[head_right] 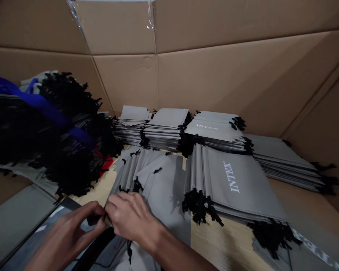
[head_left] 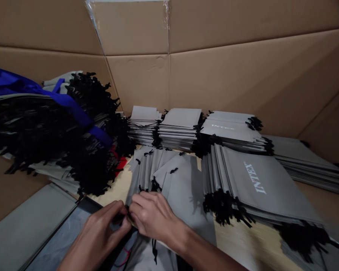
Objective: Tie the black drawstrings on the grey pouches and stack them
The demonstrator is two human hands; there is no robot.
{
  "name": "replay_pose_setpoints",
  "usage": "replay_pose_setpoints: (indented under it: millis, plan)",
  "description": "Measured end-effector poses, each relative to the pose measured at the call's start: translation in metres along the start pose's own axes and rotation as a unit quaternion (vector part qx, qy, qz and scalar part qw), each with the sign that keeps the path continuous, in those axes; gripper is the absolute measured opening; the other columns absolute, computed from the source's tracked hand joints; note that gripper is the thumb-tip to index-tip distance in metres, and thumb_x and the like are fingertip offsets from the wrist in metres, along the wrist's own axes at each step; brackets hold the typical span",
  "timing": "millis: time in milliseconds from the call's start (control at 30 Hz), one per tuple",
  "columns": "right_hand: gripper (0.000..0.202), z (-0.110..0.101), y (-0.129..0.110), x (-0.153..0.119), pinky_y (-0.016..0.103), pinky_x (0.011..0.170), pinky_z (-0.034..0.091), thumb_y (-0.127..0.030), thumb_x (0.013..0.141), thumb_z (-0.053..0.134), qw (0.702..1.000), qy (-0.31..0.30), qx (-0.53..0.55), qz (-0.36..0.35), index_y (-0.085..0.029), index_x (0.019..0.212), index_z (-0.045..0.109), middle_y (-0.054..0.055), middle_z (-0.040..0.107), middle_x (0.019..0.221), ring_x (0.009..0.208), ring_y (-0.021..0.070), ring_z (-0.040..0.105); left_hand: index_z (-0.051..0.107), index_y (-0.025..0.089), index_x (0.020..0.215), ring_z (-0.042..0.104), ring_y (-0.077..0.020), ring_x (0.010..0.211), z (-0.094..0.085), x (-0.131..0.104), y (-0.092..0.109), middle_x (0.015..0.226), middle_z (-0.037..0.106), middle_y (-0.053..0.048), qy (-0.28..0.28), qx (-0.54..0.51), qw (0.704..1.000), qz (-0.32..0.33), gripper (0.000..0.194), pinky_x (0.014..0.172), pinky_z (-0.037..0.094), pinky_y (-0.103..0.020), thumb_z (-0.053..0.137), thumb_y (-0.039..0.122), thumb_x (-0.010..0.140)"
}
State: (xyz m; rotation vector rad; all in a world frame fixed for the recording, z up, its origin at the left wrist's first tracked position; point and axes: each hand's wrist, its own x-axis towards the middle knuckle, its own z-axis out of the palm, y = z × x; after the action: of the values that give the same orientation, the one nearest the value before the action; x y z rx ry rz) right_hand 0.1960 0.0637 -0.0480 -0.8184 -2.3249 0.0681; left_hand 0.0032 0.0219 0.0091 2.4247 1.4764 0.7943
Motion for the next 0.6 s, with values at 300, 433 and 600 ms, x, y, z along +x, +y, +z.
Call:
replay_pose_setpoints:
  millis: [300,433,600]
  plan:
    - [0.009,-0.001,-0.002,0.001,0.037,0.067,0.043,-0.014,0.099,0.069,1.0,0.002,0.007,-0.016,-0.023,0.1,0.068,-0.003,0.073,0.097,0.085,0.0169,0.066,0.065,0.026,0.083,0.068,-0.0094,0.056,-0.007,-0.002,0.007,0.07,0.07,0.007,0.023,0.009,0.999,0.036,0.015,0.057,0.053,-0.011,0.063,0.024,0.097]
    - [0.004,-0.002,0.0,0.0,0.036,0.064,0.042,-0.021,0.102,0.071,1.0,-0.004,-0.007,-0.008,-0.023,0.101,0.067,-0.002,0.073,0.099,0.081,0.0171,0.066,0.069,0.027,0.092,0.074,-0.0109,0.064,-0.01,-0.005,0.003,0.078,0.075,0.006,0.027,0.011,0.999,0.035,0.01,0.064,0.057,-0.011,0.065,0.027,0.101]
    - [0.009,0.0,0.001,-0.003,0.035,0.063,0.042,-0.034,0.107,0.07,1.0,0.0,0.002,0.01,-0.025,0.107,0.071,-0.002,0.073,0.104,0.085,0.0175,0.068,0.072,0.029,0.105,0.081,-0.0122,0.077,-0.008,-0.009,-0.008,0.09,0.082,0.005,0.013,-0.006,1.0,0.019,0.006,0.074,0.06,-0.011,0.067,0.033,0.105]
